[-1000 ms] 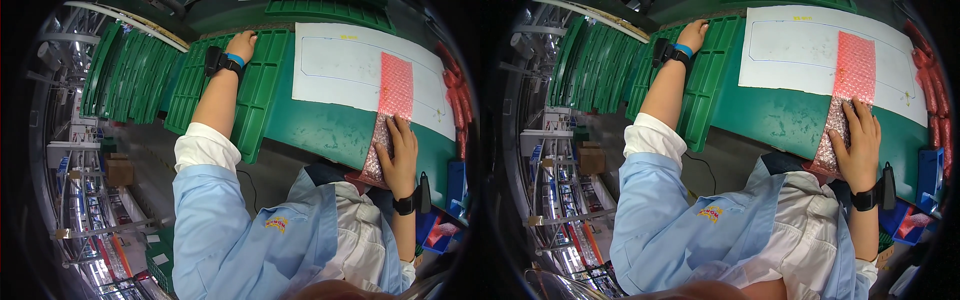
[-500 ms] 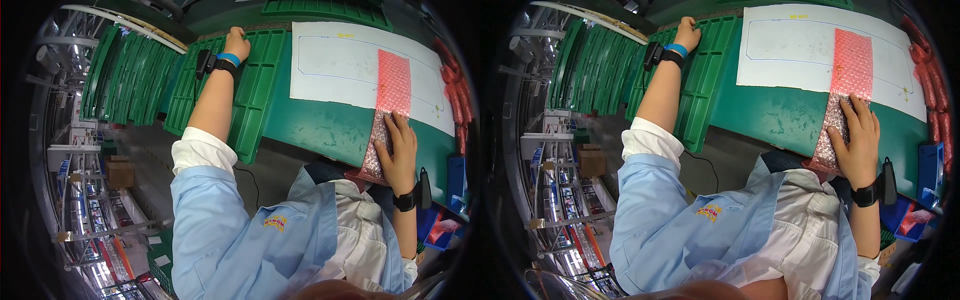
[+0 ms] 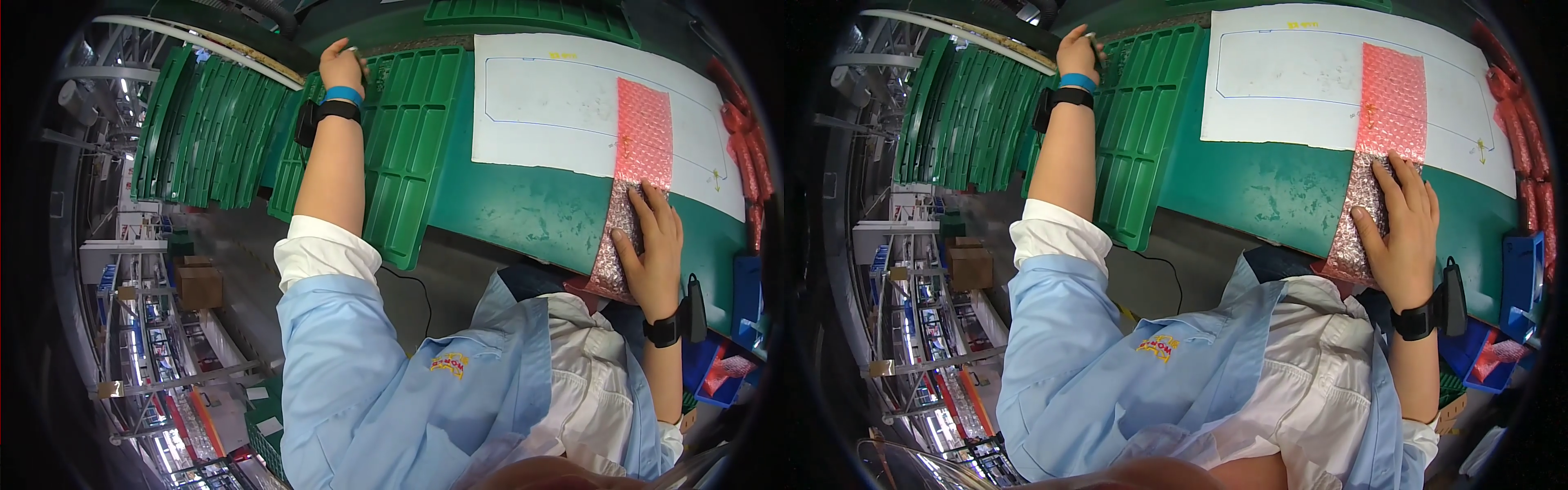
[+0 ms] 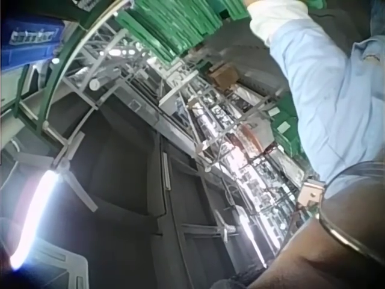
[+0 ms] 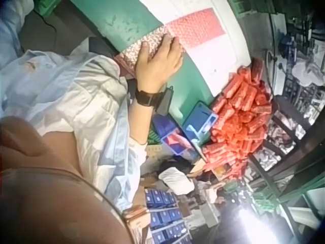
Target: The person finishes wrapping a circuit board in red bubble wrap and places it on a pile before picking up a new sheet of pink bubble wrap. They then transfer several circuit boards from a green tray onto the pink wrap and fold it over them.
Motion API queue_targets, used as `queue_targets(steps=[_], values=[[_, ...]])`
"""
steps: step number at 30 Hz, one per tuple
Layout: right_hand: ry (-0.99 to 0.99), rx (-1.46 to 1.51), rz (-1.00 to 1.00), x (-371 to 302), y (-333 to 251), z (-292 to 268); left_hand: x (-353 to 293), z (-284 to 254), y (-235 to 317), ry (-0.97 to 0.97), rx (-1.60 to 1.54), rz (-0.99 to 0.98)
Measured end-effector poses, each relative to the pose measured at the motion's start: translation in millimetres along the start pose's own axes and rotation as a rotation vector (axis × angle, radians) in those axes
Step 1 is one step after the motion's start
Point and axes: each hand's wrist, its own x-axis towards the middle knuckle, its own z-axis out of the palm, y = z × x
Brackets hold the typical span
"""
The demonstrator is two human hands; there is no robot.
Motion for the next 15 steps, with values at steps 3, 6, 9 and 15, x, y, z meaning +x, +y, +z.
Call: queue_targets(steps=[3, 6, 9, 15], values=[[0.001, 0.006, -0.001, 1.1, -2.2, -1.9, 18.0, -19.3, -3.4, 0.036, 0.101, -0.04], [0.005, 0.016, -0.009, 2.0, -4.7, -2.6, 31.7, -30.5, -13.1, -0.05, 0.367, -0.043], [0.004, 0.01, 0.002, 1.9, -1.7, -1.5, 25.2, -14.9, -18.4, -0.42, 0.986, 0.196], [0.007, 0.022, -0.001, 2.7, -3.5, -2.4, 13.5, -18.4, -40.1, -0.359, 1.156, 0.403]])
